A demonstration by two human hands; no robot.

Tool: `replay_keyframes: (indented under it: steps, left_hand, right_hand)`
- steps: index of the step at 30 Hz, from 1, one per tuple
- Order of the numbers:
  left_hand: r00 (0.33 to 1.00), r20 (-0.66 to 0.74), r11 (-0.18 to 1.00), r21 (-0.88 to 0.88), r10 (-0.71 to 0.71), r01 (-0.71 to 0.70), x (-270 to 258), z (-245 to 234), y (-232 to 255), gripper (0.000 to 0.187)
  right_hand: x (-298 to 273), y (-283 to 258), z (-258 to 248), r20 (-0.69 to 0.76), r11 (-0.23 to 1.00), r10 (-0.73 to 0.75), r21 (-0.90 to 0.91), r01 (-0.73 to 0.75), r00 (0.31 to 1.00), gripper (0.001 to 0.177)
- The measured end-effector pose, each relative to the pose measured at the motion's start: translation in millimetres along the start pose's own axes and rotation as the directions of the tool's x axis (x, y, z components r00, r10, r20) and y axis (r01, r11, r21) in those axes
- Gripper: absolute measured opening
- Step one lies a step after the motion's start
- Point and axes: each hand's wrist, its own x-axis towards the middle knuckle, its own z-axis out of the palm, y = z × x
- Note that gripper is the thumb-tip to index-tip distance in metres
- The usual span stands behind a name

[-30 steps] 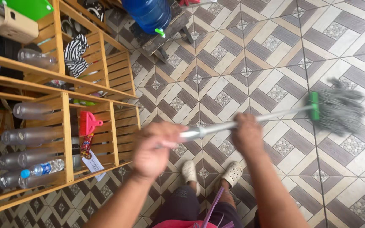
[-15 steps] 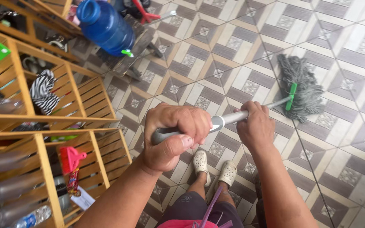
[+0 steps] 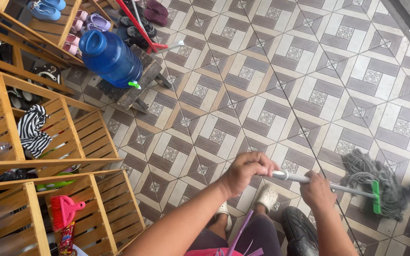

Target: The person mops the tiled floor using a mop with a grey head, moving the mop back and forth across the surface. The person also picks up a water bottle from a shelf and places it on the floor near a motorcycle.

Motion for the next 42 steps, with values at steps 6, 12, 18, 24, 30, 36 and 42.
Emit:
replay_keyframes:
  steps: [6,12,18,24,30,36,42]
  left_hand:
    - [0.981,0.056,0.967,0.171,0.184,-0.191,23,9,59,0.008]
    - [0.922,0.019,0.892,0.248,0.387,-0.379,45,46,134,0.014]
    - [0.929,0.066,0.919,0.137,0.365,-0.371,119,65,137,0.013]
    - [0.971,0.172,0.983,0.039,0.168,-0.178,198,102,60,0.013]
    - [0.978,0.195,0.996,-0.021,-0.079,0.085,212,162,-60,0.012]
    - [0.978,0.204,0.998,0.053,-0.047,0.037,221,170,-43,0.012]
    - [0.972,0.181,0.984,0.063,0.152,-0.166,224,133,77,0.018]
  right_hand:
    - [41,-47,-24,-0.183,0.968,-0.093,0.214,0.132,0.979,0.024]
    - [74,-128,-120,-0.192,0.888,-0.325,0.275,0.368,0.926,0.026]
    - [101,-89,-157,-0.203,0.924,-0.257,0.236,0.302,0.945,0.023]
    - [109,43,-132,-0.207,0.972,0.007,0.23,0.042,0.978,0.027]
    - [82,176,-100,-0.048,0.944,0.293,0.169,-0.282,0.955,0.03]
    - [90,173,-92,-0.217,0.942,0.262,0.269,-0.2,0.941,0.028]
    - [124,49,-150,-0.241,0.916,0.036,0.396,0.065,0.97,0.025]
